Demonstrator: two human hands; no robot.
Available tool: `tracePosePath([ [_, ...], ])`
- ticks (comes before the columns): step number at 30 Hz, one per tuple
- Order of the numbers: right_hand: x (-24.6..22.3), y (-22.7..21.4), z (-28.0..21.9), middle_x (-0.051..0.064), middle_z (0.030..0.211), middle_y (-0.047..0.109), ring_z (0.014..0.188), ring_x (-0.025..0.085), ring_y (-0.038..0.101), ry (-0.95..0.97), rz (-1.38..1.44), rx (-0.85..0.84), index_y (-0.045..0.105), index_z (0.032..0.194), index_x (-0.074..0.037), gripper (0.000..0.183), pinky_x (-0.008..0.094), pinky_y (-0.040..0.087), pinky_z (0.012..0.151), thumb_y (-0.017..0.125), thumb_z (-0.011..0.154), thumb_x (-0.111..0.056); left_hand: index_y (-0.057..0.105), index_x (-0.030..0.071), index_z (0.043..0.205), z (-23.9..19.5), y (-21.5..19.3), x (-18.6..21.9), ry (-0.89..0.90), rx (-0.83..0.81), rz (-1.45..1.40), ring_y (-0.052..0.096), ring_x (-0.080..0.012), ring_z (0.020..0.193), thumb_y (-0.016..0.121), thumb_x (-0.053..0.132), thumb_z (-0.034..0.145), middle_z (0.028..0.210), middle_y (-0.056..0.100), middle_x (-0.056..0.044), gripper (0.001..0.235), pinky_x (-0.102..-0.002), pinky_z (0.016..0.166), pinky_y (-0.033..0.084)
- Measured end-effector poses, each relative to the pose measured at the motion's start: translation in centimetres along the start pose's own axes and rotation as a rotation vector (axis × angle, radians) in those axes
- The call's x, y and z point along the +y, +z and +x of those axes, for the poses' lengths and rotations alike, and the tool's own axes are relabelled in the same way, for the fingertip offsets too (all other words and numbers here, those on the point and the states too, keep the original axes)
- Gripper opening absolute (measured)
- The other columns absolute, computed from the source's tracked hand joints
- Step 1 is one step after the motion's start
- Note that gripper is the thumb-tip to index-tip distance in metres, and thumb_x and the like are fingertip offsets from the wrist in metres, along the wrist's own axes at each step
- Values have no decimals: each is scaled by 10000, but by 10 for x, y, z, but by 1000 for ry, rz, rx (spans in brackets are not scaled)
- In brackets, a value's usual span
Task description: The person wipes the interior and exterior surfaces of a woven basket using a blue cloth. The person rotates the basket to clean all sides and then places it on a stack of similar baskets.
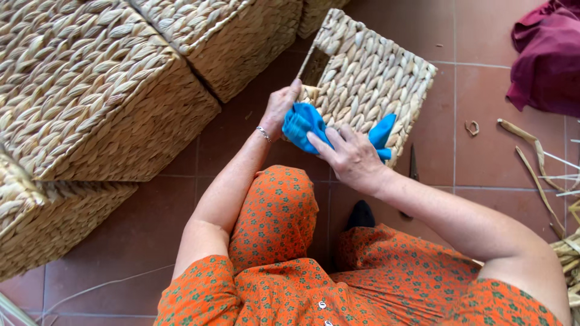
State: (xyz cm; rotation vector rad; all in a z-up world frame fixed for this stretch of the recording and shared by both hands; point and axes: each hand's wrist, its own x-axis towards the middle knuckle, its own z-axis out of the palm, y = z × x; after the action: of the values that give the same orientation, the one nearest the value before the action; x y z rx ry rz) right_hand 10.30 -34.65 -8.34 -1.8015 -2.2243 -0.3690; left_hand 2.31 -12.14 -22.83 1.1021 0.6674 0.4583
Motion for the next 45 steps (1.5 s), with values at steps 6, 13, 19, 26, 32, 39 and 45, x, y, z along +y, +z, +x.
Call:
tracePosePath([
  [6,87,19,14,93,1005,601,872,244,581,178,-347,8,685,1400,-147,387,346,518,578,643,1051,15,635,10,827,-8,-6,-1,-15,-36,118,360,-71,564,578,518,1096,684,492,40,577,-266,473,305],
  [13,140,18,22,264,1099,572,969,434,581,506,-251,85,576,1319,-52,447,534,540,701,719,905,-141,723,50,786,-6,-6,7,48,-6,110,444,-38,562,583,480,1039,663,577,60,518,-256,497,398],
  [19,9,1,16,146,906,578,820,315,590,5,13,52,599,1315,-31,473,426,539,614,647,847,-86,708,38,825,-3,-4,3,-36,25,42,520,-69,589,551,527,1025,684,620,22,550,-266,547,417],
  [26,128,38,45,174,1148,631,960,272,610,107,-397,28,607,1461,-154,514,355,560,616,606,984,35,780,31,965,-8,-3,2,-47,42,86,582,-78,714,374,705,1009,804,683,6,788,-268,692,523],
  [32,185,60,85,224,1035,610,931,391,603,551,-319,66,615,1315,-71,460,476,577,646,641,856,-48,783,26,1011,-15,-3,24,-65,47,137,652,-99,826,255,791,941,891,737,-42,932,-275,806,556],
  [39,29,32,60,166,1030,608,926,318,609,49,54,90,603,1363,-26,537,423,570,697,624,829,15,734,112,1114,-22,0,25,-9,137,-66,699,-110,971,263,806,875,1010,754,-6,872,-309,935,553],
  [45,70,14,13,111,1044,627,886,271,583,16,-57,40,633,1367,-110,488,416,558,669,648,884,-35,664,32,825,-19,-3,10,159,110,80,501,-77,732,386,682,1151,782,597,27,778,-277,704,453],
])
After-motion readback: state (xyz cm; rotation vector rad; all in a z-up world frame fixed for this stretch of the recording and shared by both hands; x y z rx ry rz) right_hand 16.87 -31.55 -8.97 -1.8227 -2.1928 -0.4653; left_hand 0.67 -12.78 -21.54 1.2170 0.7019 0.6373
